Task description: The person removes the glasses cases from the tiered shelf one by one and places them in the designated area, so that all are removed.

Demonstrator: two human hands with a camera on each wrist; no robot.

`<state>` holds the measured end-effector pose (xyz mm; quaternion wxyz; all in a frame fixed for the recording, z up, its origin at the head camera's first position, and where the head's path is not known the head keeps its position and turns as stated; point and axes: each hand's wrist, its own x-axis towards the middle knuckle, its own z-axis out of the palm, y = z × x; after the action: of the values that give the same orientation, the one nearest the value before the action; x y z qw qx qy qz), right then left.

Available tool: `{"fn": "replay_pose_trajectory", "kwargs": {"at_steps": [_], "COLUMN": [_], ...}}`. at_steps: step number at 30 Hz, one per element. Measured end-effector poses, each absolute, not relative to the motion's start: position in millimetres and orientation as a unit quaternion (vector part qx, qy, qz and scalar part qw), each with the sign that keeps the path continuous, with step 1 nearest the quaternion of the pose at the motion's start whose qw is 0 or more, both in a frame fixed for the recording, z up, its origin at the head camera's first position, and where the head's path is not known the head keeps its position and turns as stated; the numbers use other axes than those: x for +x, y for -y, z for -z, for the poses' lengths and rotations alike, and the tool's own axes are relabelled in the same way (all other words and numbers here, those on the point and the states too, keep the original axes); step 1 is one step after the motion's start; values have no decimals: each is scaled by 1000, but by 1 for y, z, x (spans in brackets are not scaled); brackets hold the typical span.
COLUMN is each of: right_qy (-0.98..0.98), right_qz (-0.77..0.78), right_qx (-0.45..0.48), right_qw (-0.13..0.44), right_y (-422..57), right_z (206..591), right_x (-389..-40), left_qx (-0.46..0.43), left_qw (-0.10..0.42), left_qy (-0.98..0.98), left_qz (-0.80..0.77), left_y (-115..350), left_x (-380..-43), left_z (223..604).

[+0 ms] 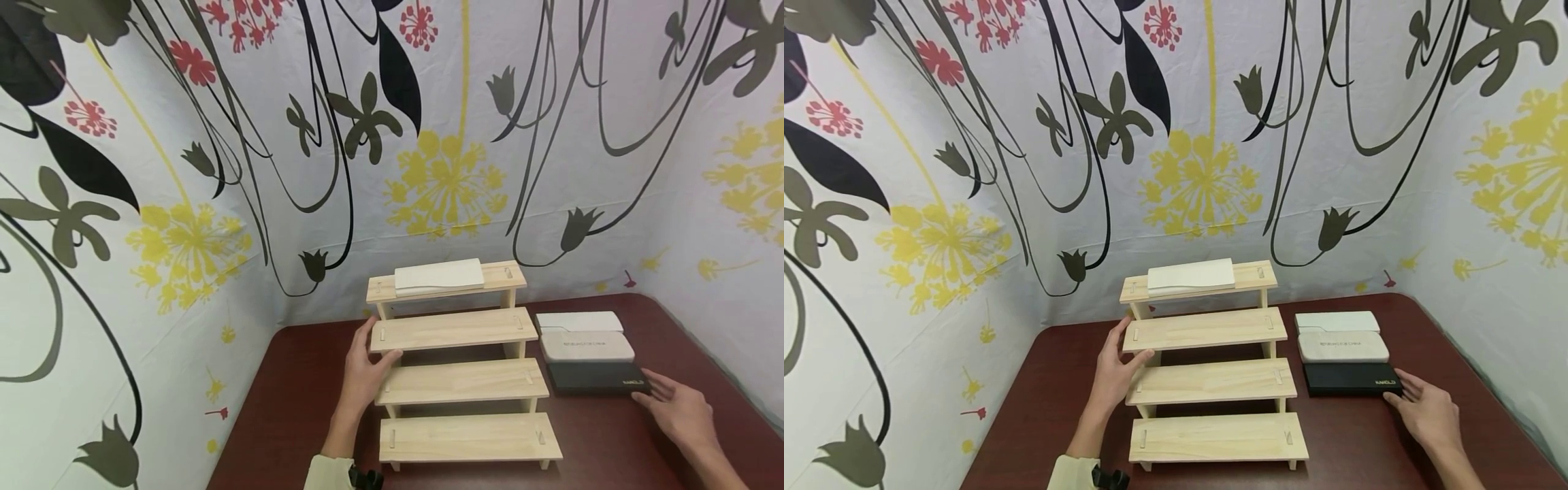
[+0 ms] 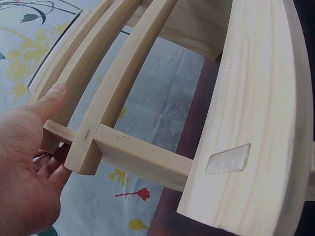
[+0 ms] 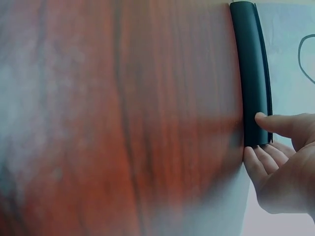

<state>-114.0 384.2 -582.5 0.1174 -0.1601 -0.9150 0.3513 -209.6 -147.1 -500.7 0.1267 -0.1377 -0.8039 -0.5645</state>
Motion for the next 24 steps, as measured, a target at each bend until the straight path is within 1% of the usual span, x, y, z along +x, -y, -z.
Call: {"fn": "replay_pose_trajectory", "kwargs": {"at_steps": [5,11,20,24], "right_qy": [918,920,913,908], "right_qz": [-341,-334,-352,-364], "right_qx": [-176,-170,-173,-174], "right_qw": [106,117,111,117], "right_y": [-381,-380,-380,-378], "right_z": [581,582,579,577], "right_x": [-116,-117,-115,-114], "left_qx": [-138,-136,-138,-140], "left_qw": [126,124,123,124], "left_qy": [805,807,810,809], "left_qz": [563,562,556,557], "left_y": [147,147,147,147], "left_x": [-209,-209,-209,-210], "left_z": [500,499,500,500]}}
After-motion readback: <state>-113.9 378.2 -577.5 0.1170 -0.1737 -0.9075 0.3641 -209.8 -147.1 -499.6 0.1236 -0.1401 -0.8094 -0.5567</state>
